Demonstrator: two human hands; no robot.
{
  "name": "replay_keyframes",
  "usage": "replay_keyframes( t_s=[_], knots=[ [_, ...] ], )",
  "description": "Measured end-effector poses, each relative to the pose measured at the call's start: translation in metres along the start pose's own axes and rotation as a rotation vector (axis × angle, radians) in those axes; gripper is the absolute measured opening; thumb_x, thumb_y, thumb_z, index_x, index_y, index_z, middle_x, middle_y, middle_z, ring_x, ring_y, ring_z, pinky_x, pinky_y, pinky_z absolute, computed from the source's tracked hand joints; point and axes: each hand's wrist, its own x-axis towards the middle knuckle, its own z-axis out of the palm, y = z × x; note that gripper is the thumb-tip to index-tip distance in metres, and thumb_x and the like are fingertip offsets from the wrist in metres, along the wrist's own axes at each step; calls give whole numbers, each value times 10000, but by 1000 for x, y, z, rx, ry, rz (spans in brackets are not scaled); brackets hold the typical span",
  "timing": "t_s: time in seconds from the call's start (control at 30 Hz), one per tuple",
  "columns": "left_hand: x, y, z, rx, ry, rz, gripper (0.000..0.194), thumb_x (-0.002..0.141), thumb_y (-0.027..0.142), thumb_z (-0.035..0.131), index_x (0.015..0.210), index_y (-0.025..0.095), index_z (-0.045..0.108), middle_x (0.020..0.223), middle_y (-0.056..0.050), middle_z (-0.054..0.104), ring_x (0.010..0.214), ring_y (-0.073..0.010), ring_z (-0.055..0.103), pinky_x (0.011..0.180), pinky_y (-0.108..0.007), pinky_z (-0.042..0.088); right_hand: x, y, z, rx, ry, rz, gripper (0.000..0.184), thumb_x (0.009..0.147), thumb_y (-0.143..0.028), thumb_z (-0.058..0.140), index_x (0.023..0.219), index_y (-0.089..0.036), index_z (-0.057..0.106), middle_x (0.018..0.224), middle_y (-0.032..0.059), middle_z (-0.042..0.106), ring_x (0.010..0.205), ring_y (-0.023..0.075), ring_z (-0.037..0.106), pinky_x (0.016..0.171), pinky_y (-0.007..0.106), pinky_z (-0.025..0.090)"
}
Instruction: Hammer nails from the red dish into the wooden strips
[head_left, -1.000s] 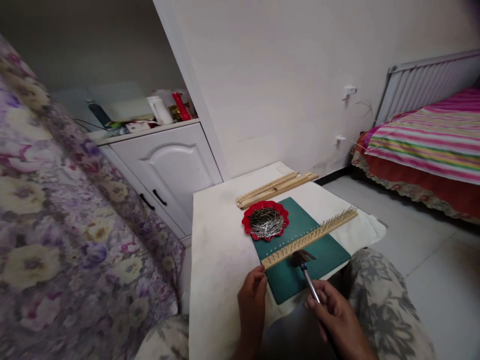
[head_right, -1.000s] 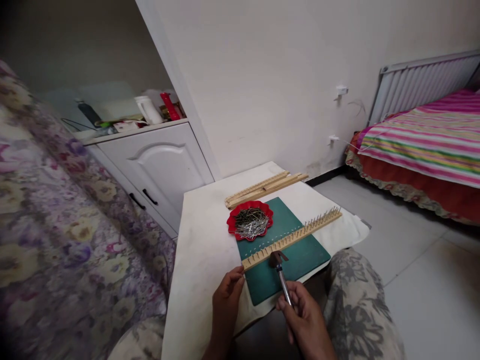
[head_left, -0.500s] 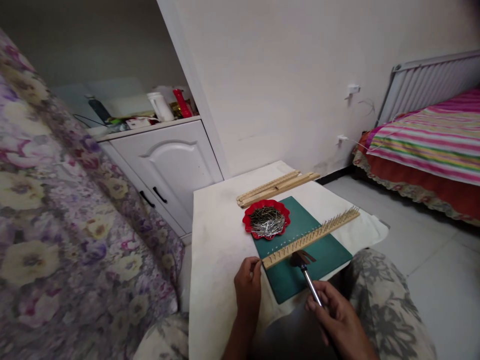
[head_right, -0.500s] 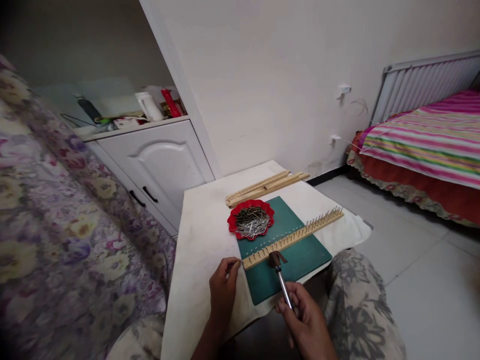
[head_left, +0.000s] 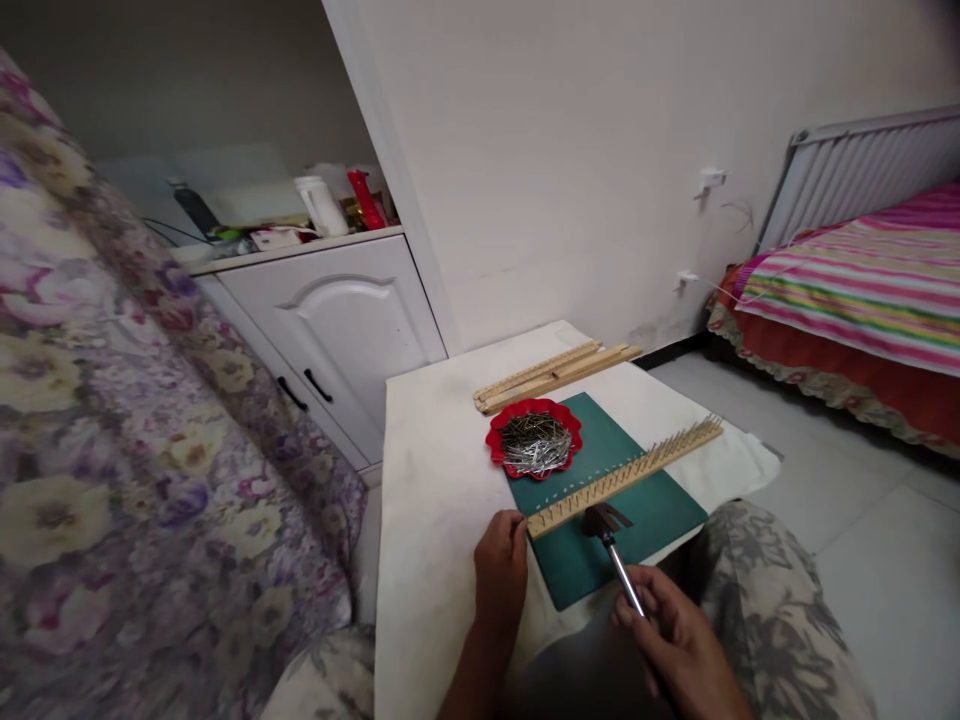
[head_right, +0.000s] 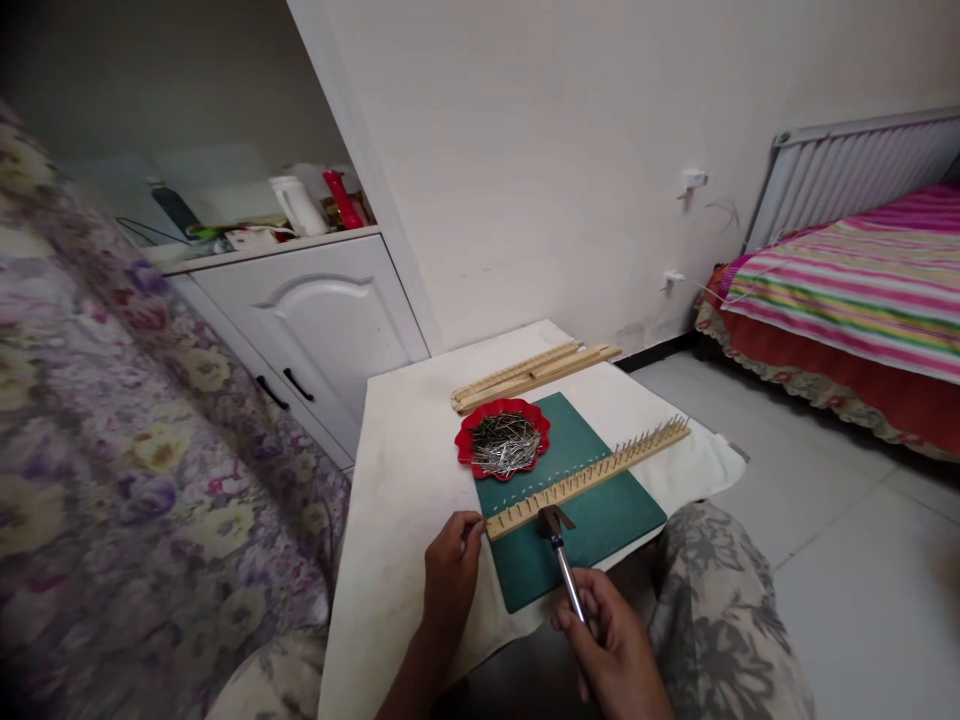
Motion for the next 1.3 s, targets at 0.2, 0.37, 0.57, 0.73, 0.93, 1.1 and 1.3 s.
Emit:
replay_keyframes(
  t_s=[0.2,0.37,0.57,0.73,0.93,1.1,1.3],
  knots=[
    [1,0,-1,34,-19,40,188,885,255,400,819,195,566,770,-16,612,715,-150,579,672,-245,440,-2,-2,1,16,1,7,280,764,-453,644,883,-219,547,614,-91,453,382,51,329,301,133,312],
    [5,1,0,59,-20,75,183,871,248,417,829,194,586,784,-23,614,738,-152,591,681,-249,447,0,-3,4,44,-36,-12,255,768,-434,643,881,-225,552,618,-87,480,365,39,303,287,125,300],
    [7,-3,3,37,6,56,177,849,239,447,817,195,615,770,-18,630,720,-150,598,668,-240,443,15,-21,19,-45,-213,-69,145,818,-333,586,887,-209,555,646,-72,490,396,55,352,311,138,309],
    [7,-9,5,-7,-12,8,161,818,201,461,801,189,621,749,-11,631,691,-146,587,636,-232,421,30,-30,36,-156,-259,-175,65,808,-186,545,859,-203,581,667,-52,544,513,107,485,459,192,401],
    [8,-11,7,-1,-25,-20,162,804,201,454,720,175,590,679,3,587,649,-138,553,608,-225,385,38,-25,39,-278,-277,-252,149,790,-104,508,891,-194,572,713,-30,570,671,164,555,607,247,428],
    [9,-12,7,-32,-33,-38,153,800,208,462,720,171,587,684,2,582,655,-140,550,612,-227,376,37,-27,37,-333,-286,-273,159,797,-109,496,909,-203,558,739,-22,588,703,180,570,635,257,431],
    [9,-13,7,-47,3,-41,134,767,171,473,676,171,571,646,13,573,628,-137,544,590,-220,369,36,-29,38,-380,-307,-280,137,774,-97,501,852,-202,542,714,-29,580,665,167,554,618,246,416]
  ],
)
